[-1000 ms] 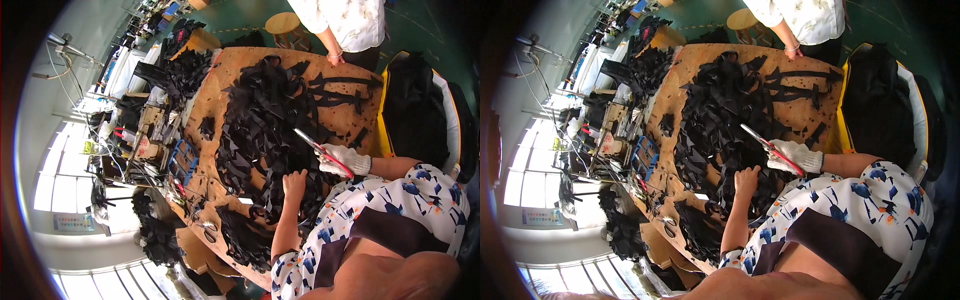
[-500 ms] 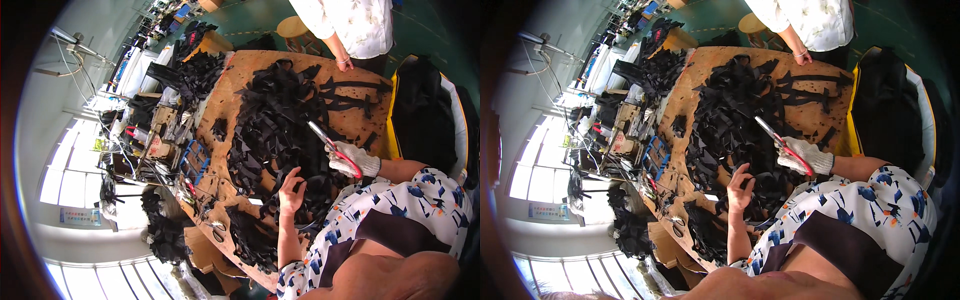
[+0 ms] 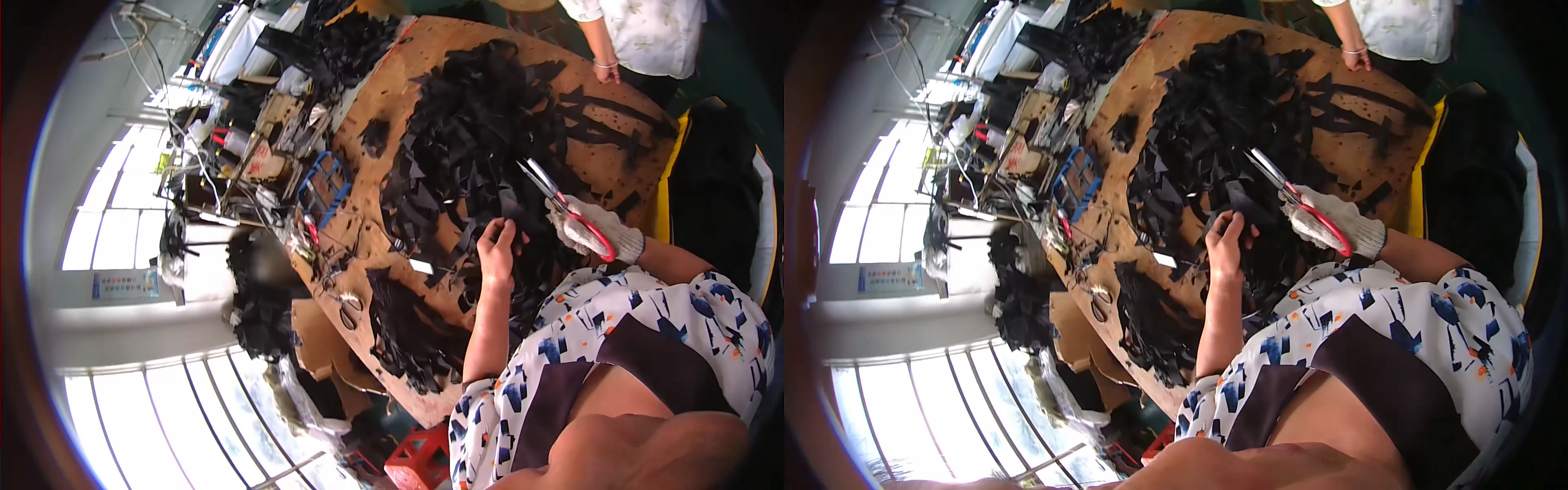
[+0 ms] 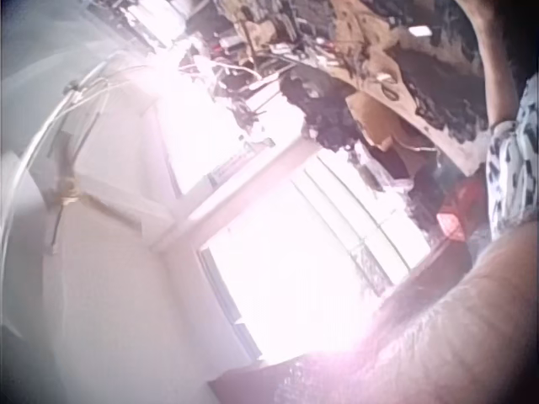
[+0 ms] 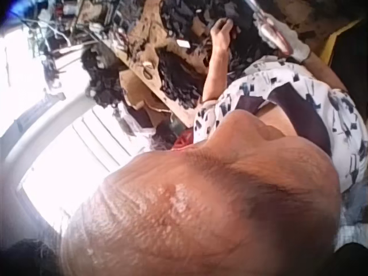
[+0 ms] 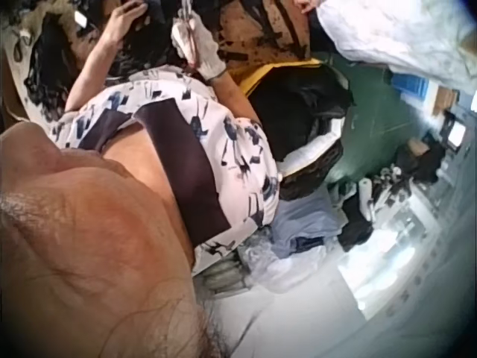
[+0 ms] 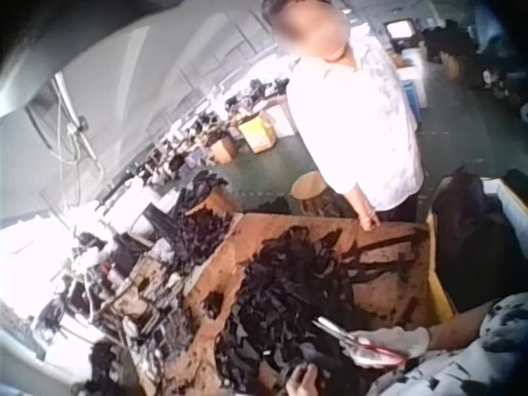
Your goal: The person picks up and moves black leather straps from a pile on a wooden table, using one hand while holding a tool in the other.
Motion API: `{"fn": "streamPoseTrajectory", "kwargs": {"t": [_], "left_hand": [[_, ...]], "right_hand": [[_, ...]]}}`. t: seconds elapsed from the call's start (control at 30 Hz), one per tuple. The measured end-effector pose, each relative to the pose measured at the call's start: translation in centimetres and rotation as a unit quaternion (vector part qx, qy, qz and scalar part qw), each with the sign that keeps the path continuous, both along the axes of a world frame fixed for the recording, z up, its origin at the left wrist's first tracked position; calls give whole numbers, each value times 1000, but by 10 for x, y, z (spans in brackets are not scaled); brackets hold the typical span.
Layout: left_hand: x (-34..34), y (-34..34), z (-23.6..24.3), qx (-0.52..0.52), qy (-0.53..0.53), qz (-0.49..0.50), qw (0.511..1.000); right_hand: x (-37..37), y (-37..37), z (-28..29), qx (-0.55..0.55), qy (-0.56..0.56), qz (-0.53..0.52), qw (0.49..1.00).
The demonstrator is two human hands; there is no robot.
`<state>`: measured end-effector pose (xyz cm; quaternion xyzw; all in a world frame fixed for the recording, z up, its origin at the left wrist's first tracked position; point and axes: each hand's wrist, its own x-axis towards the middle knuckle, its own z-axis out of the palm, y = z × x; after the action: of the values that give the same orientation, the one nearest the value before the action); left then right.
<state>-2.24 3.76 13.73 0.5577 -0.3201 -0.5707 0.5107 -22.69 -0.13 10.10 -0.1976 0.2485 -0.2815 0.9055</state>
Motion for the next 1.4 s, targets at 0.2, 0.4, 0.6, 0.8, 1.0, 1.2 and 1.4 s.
{"fn": "streamPoseTrajectory", "kwargs": {"t": [0.2, 0.4, 0.6, 0.8, 1.0, 1.2, 1.4], "left_hand": [[-4, -4, -6, 7, 21, 11, 1000], [-13, -2, -3, 2, 7, 24, 1000], [-17, -1, -6, 11, -16, 8, 1000], [-17, -2, -2, 31, -29, -1, 999], [-15, 0, -2, 46, -9, -5, 999], [-17, 5, -3, 58, -1, -22, 998], [-21, 7, -11, 72, 8, -12, 997]], "right_hand": [[4, 7, 3, -171, 138, 32, 975], [3, 12, 30, -532, 384, 81, 750], [3, 12, 18, -596, 430, 56, 676], [4, 17, 11, -105, 134, 4, 985], [0, 21, 12, -358, 225, 9, 906], [2, 17, 7, -110, 131, 16, 985], [-15, 2, -23, 75, -153, 93, 981]]}}
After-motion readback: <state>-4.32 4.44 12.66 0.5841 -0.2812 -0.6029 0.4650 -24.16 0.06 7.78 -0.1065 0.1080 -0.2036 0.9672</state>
